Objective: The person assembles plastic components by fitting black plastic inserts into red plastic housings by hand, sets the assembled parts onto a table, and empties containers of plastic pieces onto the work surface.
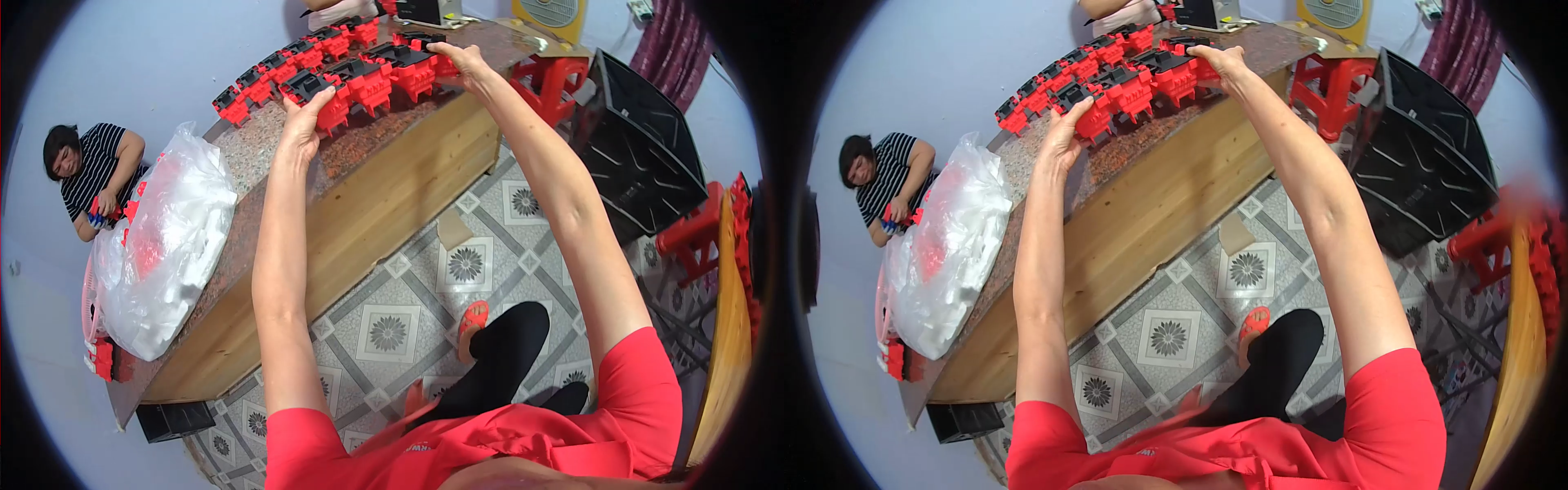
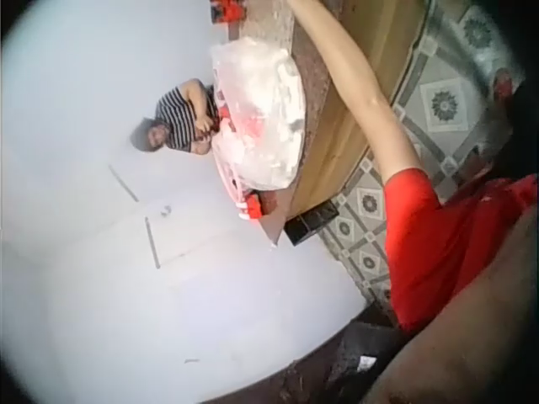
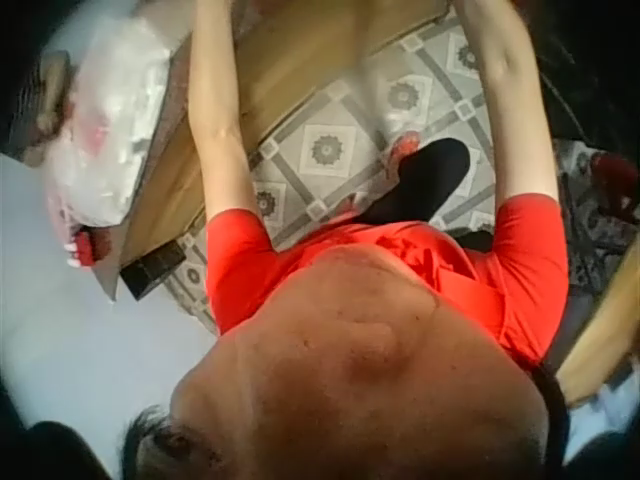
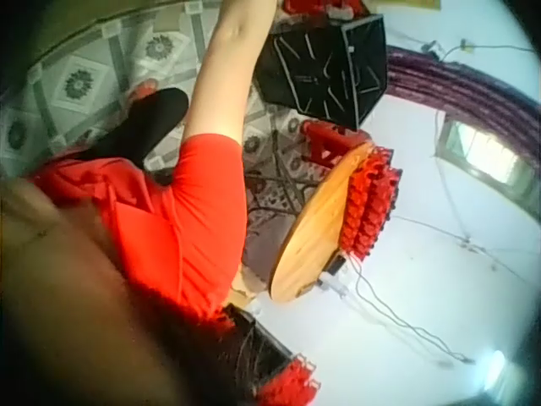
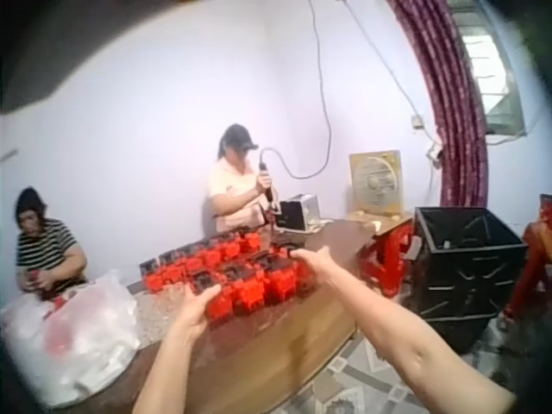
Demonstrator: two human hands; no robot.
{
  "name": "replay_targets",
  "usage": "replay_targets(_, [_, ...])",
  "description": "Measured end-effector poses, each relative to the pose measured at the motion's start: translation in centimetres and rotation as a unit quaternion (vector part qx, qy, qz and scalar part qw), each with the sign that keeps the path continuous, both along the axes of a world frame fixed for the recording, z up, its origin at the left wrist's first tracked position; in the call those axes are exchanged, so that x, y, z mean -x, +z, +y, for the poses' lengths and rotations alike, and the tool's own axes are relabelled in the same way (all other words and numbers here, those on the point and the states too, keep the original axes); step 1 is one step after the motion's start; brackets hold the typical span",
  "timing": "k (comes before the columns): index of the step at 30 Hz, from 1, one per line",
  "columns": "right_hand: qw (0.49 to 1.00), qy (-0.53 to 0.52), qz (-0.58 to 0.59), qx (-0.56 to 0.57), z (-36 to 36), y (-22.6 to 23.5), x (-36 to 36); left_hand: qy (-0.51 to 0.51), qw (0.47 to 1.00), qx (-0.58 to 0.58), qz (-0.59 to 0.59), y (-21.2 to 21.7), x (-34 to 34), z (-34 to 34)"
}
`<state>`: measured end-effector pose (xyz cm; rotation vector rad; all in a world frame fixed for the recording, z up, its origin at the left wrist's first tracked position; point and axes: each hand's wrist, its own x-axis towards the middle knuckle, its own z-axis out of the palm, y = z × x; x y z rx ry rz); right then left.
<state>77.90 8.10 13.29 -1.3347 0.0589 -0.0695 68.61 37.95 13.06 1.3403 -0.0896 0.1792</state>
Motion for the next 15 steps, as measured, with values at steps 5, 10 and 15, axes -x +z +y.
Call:
replay_targets(5, [0.999,-0.036,0.021,-0.017,2.3,-1.4,-8.7,0.113,0.991,-0.022,0.066,-1.9,-5.9,0.2])
replay_targets(10, [0.998,-0.012,0.017,0.06,-0.4,-1.5,-15.0,0.07,0.997,-0.044,0.008,-2.7,-10.4,-1.3])
replay_targets(15, [0.99,0.003,-0.002,-0.141,3.8,-3.6,-8.0,0.252,0.952,-0.172,-0.029,-5.3,-12.0,3.2])
